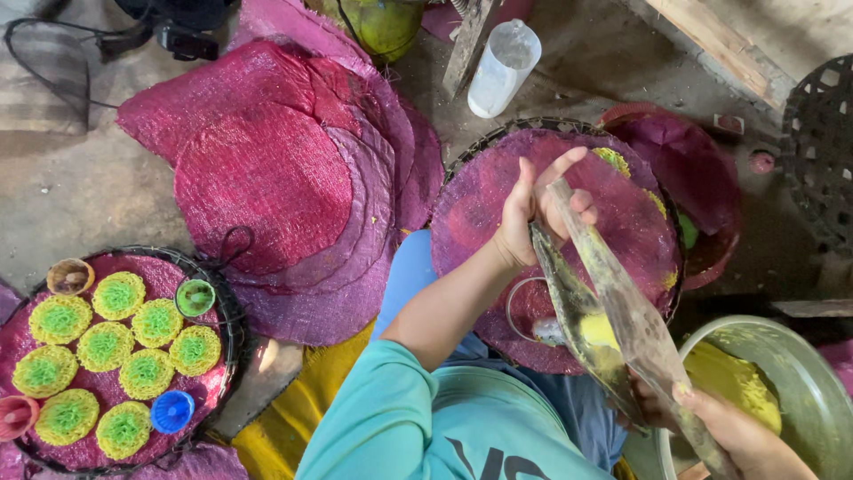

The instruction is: The person sits on the floor and presses yellow and green dough through a hand-held wooden press to extrude noodle-like strands into ring shapes on round trays. They load dough into the press, squeeze it out over the trays, and place a plastic ring around each finished piece.

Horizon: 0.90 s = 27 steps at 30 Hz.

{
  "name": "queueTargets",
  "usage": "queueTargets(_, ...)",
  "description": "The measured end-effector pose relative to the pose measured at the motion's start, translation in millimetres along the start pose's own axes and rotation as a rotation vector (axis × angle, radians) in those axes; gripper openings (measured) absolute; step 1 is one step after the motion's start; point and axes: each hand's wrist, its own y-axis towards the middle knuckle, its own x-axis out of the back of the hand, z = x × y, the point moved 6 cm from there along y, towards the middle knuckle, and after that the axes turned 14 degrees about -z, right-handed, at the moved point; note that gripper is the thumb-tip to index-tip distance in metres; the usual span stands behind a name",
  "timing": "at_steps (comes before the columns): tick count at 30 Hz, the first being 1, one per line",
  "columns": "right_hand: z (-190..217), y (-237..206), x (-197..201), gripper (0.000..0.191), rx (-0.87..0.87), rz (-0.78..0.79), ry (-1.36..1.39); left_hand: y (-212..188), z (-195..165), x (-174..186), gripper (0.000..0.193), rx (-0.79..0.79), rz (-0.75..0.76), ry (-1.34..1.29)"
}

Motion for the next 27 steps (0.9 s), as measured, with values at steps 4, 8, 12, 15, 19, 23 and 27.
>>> queueTargets(4,-7,9,1,0.068,0.019,0.090,0.002,-8,-6,7,0.079,-0.018,-0.038,0.016)
queueTargets(8,-9,60,-6,0.078,0.281,0.225,-0.181,-12,-29,4,0.075,-0.076,-0.039,0.096)
queueTargets(12,-7,99,-5,0.078,0.438,0.191,-0.291,-2,-48,-2,0.070,-0.060,0.001,0.094)
queueTargets(15,2,104,0,0.076,0.459,0.092,-0.259,12,-51,-5,0.067,-0.062,0.004,0.100)
queueTargets(19,15,83,4,0.070,0.495,0.020,-0.229,25,-37,-4,0.062,-0.035,-0.003,0.080)
queueTargets(23,6,65,28,0.072,0.421,-0.213,-0.342,19,-14,5,0.061,-0.032,-0.091,0.062)
queueTargets(27,-20,67,50,0.072,0.340,-0.358,-0.394,0,-5,14,0.062,-0.006,-0.193,0.066)
